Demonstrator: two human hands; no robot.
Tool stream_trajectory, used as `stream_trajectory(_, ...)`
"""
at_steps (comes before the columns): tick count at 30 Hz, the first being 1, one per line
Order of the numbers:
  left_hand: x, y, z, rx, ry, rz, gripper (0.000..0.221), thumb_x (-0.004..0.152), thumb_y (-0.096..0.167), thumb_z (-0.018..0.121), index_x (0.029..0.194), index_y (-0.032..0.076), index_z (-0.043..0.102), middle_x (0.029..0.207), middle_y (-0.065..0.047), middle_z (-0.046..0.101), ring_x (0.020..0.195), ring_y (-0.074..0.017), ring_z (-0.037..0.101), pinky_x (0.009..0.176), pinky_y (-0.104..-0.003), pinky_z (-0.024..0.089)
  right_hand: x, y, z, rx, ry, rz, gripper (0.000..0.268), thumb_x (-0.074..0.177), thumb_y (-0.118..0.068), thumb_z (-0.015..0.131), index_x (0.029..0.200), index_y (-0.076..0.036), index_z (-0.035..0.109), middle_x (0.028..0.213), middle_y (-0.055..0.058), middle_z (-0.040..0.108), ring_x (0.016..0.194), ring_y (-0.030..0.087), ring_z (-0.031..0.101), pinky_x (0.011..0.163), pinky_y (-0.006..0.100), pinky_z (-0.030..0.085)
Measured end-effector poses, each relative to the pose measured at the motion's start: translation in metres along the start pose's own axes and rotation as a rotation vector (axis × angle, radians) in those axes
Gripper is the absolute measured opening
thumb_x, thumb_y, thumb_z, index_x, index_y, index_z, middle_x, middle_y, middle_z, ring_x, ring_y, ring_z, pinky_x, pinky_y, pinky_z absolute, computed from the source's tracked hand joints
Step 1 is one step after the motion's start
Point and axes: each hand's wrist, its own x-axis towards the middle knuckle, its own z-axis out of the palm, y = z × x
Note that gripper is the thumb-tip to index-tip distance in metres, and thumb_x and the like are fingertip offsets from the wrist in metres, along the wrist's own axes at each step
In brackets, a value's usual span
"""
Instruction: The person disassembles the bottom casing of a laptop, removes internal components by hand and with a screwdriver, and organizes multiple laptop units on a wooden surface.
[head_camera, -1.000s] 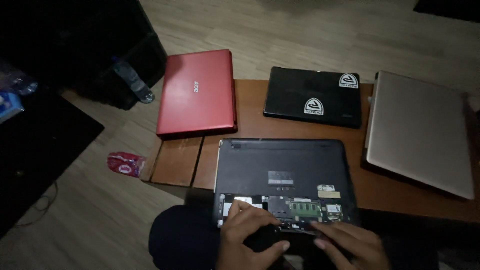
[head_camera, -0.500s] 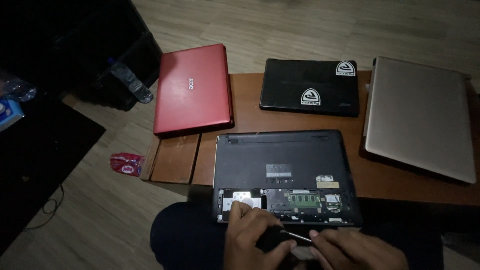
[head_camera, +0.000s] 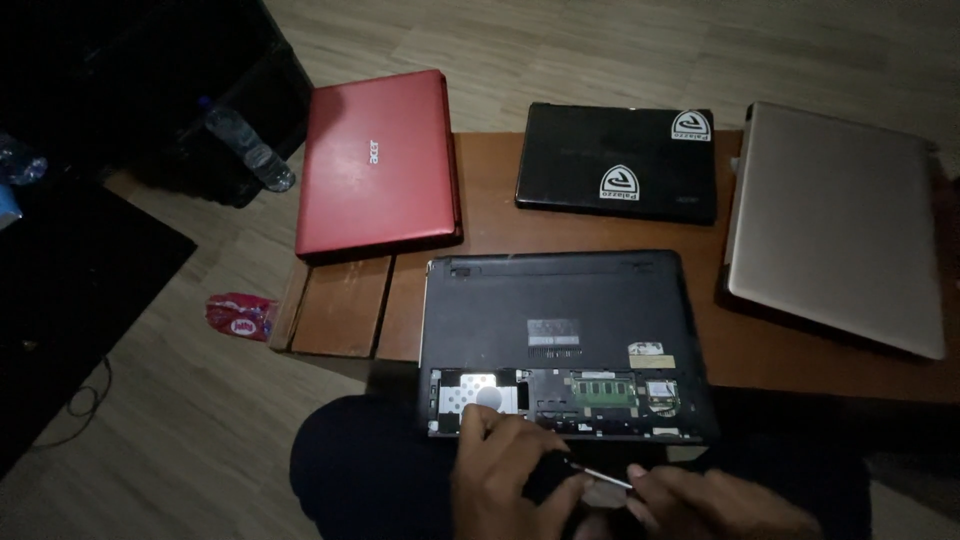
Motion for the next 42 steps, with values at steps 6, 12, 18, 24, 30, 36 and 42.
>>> stream_trajectory(6, 0.0, 0.004, 0.006, -0.008, -0.005, -0.023, 0.037, 0.064, 0.013, 0.108, 0.088, 0.011, 0.08, 0.086, 0.0, 0.082, 0.086, -0.025, 0.059, 0.061, -0.036, 0.053, -0.012, 0.017, 0.035, -0.328, 1.046, -0.681, 0.054, 0.098, -0.054, 0.075, 0.146, -0.033, 0.067, 0.118, -0.011, 0.079, 0.046, 0.02, 0.066, 0.038, 0.04, 0.057)
stream_trajectory(12, 0.001, 0.009, 0.005, 0.008, 0.022, 0.0, 0.037, 0.063, 0.011, 0.108, 0.087, 0.009, 0.08, 0.084, -0.001, 0.08, 0.085, -0.0254, 0.059, 0.06, -0.038, 0.054, 0.007, 0.044, 0.048, -0.383, 0.848, -0.688, 0.073, 0.095, -0.059, 0.079, 0.16, -0.042, 0.052, 0.126, -0.017, 0.073, 0.047, 0.021, 0.064, 0.036, 0.042, 0.058)
stream_trajectory(18, -0.003, 0.011, 0.008, 0.059, 0.05, 0.011, 0.026, 0.071, 0.011, 0.1, 0.087, 0.009, 0.08, 0.084, -0.002, 0.08, 0.084, -0.0239, 0.059, 0.052, -0.037, 0.054, 0.008, 0.052, 0.04, -0.537, 0.484, -0.666, 0.087, 0.103, -0.066, 0.078, 0.173, -0.045, 0.029, 0.147, -0.011, 0.056, 0.062, 0.024, 0.076, 0.041, 0.05, 0.068)
stream_trajectory(24, -0.008, 0.009, 0.019, 0.109, 0.084, 0.074, 0.014, 0.08, 0.015, 0.089, 0.088, 0.007, 0.08, 0.082, -0.002, 0.079, 0.082, -0.0235, 0.058, 0.051, -0.038, 0.05, -0.023, 0.017, 0.014, -0.52, 1.027, -0.63, 0.05, 0.097, -0.062, 0.073, 0.142, -0.041, 0.069, 0.081, 0.002, 0.073, 0.045, 0.022, 0.064, 0.04, 0.043, 0.051)
stream_trajectory(30, -0.004, 0.019, 0.02, 0.065, 0.129, 0.125, 0.011, 0.085, 0.014, 0.079, 0.083, 0.004, 0.075, 0.079, -0.004, 0.075, 0.076, -0.0249, 0.053, 0.052, -0.039, 0.045, -0.023, -0.012, -0.071, -0.212, 0.83, -1.059, 0.023, 0.102, -0.034, 0.079, 0.116, -0.018, 0.086, 0.096, 0.001, 0.084, 0.064, 0.025, 0.075, 0.05, 0.045, 0.058)
stream_trajectory(36, -0.002, 0.02, 0.021, 0.041, 0.111, 0.109, 0.023, 0.089, 0.02, 0.09, 0.079, 0.008, 0.073, 0.077, -0.002, 0.072, 0.076, -0.0235, 0.052, 0.055, -0.037, 0.044, -0.018, -0.017, -0.091, 0.215, 0.449, -1.007, 0.024, 0.105, -0.036, 0.072, 0.114, -0.023, 0.09, 0.094, -0.005, 0.091, 0.076, 0.012, 0.086, 0.066, 0.034, 0.066)
stream_trajectory(42, -0.004, 0.015, 0.023, 0.001, 0.011, 0.074, 0.008, 0.088, 0.006, 0.084, 0.082, 0.01, 0.079, 0.078, -0.001, 0.076, 0.076, -0.0234, 0.058, 0.054, -0.036, 0.047, -0.023, -0.021, -0.071, 0.268, 0.594, -1.171, 0.024, 0.109, -0.034, 0.069, 0.115, -0.016, 0.084, 0.088, 0.0, 0.086, 0.067, 0.013, 0.082, 0.056, 0.031, 0.065)
